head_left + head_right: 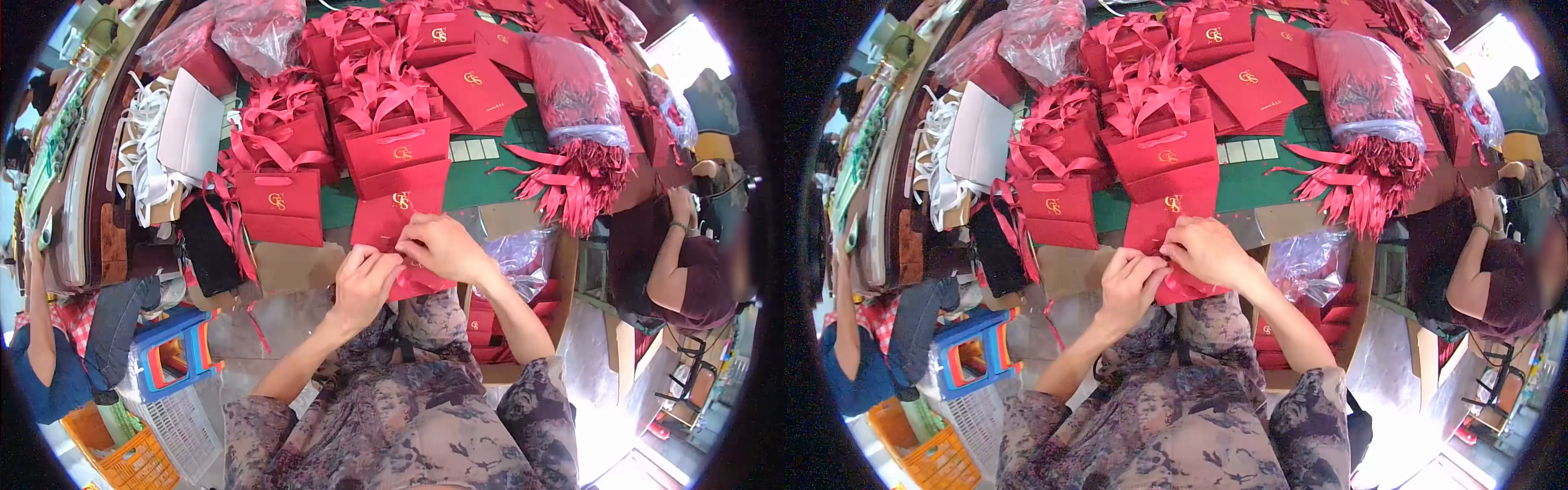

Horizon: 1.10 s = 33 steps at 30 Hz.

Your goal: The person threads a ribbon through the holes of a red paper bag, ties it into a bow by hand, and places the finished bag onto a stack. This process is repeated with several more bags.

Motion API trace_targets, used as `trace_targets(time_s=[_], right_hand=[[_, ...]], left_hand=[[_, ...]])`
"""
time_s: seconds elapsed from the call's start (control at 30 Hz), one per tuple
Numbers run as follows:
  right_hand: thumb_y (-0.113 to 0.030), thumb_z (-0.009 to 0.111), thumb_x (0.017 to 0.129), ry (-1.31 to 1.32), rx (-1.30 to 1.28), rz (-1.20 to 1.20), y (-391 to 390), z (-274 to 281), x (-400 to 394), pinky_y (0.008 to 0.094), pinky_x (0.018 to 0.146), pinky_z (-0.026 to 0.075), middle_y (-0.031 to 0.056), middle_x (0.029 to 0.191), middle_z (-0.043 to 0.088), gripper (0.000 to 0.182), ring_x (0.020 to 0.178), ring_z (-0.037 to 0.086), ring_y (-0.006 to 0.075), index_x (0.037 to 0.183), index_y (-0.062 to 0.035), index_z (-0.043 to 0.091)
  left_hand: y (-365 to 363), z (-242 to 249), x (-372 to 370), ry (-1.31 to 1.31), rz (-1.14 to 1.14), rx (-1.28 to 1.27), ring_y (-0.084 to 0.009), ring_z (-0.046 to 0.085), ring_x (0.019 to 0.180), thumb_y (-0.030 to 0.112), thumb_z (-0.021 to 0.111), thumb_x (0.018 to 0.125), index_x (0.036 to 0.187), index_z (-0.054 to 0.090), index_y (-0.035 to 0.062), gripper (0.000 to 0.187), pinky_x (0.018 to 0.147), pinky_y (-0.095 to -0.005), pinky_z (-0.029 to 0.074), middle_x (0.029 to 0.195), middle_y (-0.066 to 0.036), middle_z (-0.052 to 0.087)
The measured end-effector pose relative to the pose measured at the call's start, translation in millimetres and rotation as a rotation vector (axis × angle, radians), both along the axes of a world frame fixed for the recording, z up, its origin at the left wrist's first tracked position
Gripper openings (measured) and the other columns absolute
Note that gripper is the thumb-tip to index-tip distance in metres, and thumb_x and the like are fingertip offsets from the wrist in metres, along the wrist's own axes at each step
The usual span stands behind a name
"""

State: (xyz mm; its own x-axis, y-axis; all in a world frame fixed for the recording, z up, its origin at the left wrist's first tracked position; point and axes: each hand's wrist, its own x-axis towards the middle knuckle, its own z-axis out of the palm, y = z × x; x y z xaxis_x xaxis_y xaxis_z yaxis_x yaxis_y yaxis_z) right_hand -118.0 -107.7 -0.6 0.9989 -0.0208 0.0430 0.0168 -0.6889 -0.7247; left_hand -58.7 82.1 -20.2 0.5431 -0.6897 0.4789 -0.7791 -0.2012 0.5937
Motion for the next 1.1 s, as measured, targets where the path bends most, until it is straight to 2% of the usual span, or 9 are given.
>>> trace_targets(time_s=[0.23, 0.37, 0.43, 0.57, 0.63, 0.73, 0.87, 1.0, 1.1], right_hand=[[-0.019, 0.068, 0.085, 0.162, 0.165, 0.093, -11, 7, 14, 0.0423, 0.077, 0.051, 0.0143, 0.087, 0.066, 0.017, 0.086, 0.066, 0.0332, 0.086, -0.0027, 0.071], [-0.007, 0.065, 0.088, 0.054, 0.252, -0.059, -1, -20, 12, 0.0353, 0.072, 0.051, 0.0115, 0.086, 0.065, 0.009, 0.084, 0.067, 0.0226, 0.089, 0.0005, 0.070], [-0.005, 0.064, 0.090, -0.142, 0.350, -0.310, 2, -20, 20, 0.0317, 0.074, 0.051, 0.0099, 0.089, 0.065, 0.008, 0.085, 0.065, 0.0189, 0.092, 0.0004, 0.070], [-0.006, 0.064, 0.094, -0.076, 0.380, -0.229, -1, -19, 15, 0.0291, 0.078, 0.050, 0.0081, 0.093, 0.066, 0.012, 0.088, 0.063, 0.0175, 0.102, -0.0003, 0.071], [-0.009, 0.066, 0.094, -0.099, 0.398, -0.271, -7, -18, 16, 0.0303, 0.078, 0.051, 0.0107, 0.092, 0.066, 0.014, 0.087, 0.065, 0.0194, 0.104, -0.0017, 0.072], [-0.017, 0.071, 0.091, -0.087, 0.071, -0.570, -17, -17, 12, 0.0337, 0.068, 0.053, 0.0141, 0.086, 0.067, 0.015, 0.075, 0.068, 0.0270, 0.100, -0.0039, 0.072], [-0.027, 0.080, 0.083, -0.034, -0.088, -0.493, -6, -28, 10, 0.0374, 0.064, 0.053, 0.0108, 0.079, 0.066, 0.025, 0.073, 0.069, 0.0266, 0.089, -0.0046, 0.070], [-0.021, 0.078, 0.083, -0.135, -0.203, -0.499, 2, -44, 16, 0.0410, 0.067, 0.053, 0.0113, 0.080, 0.066, 0.022, 0.075, 0.068, 0.0289, 0.090, -0.0040, 0.066], [-0.016, 0.075, 0.084, -0.127, -0.090, -0.446, -2, -44, 12, 0.0424, 0.072, 0.053, 0.0134, 0.086, 0.067, 0.018, 0.080, 0.067, 0.0321, 0.092, -0.0041, 0.065]], left_hand=[[-2, 3, 9, -0.069, -0.030, -0.031, -0.0238, 0.060, 0.079, 0.005, 0.081, 0.072, 0.085, 0.069, 0.0059, 0.017, 0.070, -0.0349, 0.051, 0.083, -0.004, 0.069], [-5, 8, 17, 0.208, 0.022, 0.021, -0.0224, 0.062, 0.074, 0.013, 0.084, 0.075, 0.084, 0.069, 0.0060, 0.019, 0.066, -0.0345, 0.051, 0.076, -0.005, 0.068], [-7, 4, 18, 0.302, 0.032, 0.044, -0.0222, 0.062, 0.072, 0.016, 0.085, 0.076, 0.083, 0.069, 0.0060, 0.020, 0.065, -0.0346, 0.051, 0.074, -0.006, 0.067], [-15, -1, 22, 0.401, 0.196, 0.123, -0.0222, 0.062, 0.069, 0.020, 0.081, 0.080, 0.083, 0.070, 0.0060, 0.018, 0.062, -0.0360, 0.050, 0.069, -0.006, 0.066], [-17, -8, 25, 0.324, 0.178, 0.151, -0.0219, 0.061, 0.067, 0.020, 0.079, 0.082, 0.087, 0.074, 0.0074, 0.015, 0.062, -0.0368, 0.049, 0.067, -0.006, 0.066], [-18, -12, 26, 0.374, 0.185, 0.161, -0.0223, 0.060, 0.066, 0.020, 0.078, 0.083, 0.089, 0.076, 0.0086, 0.013, 0.061, -0.0366, 0.049, 0.066, -0.007, 0.066], [-21, -12, 23, 0.440, 0.196, 0.148, -0.0235, 0.060, 0.070, 0.019, 0.077, 0.083, 0.086, 0.075, 0.0078, 0.012, 0.065, -0.0367, 0.048, 0.069, -0.007, 0.067], [-25, -13, 22, 0.274, 0.179, 0.054, -0.0256, 0.060, 0.077, 0.018, 0.076, 0.084, 0.087, 0.075, 0.0072, 0.011, 0.073, -0.0383, 0.047, 0.073, -0.006, 0.069], [-27, -11, 26, 0.229, 0.168, 0.063, -0.0259, 0.060, 0.079, 0.016, 0.076, 0.084, 0.089, 0.075, 0.0064, 0.011, 0.075, -0.0385, 0.047, 0.077, -0.007, 0.071]])
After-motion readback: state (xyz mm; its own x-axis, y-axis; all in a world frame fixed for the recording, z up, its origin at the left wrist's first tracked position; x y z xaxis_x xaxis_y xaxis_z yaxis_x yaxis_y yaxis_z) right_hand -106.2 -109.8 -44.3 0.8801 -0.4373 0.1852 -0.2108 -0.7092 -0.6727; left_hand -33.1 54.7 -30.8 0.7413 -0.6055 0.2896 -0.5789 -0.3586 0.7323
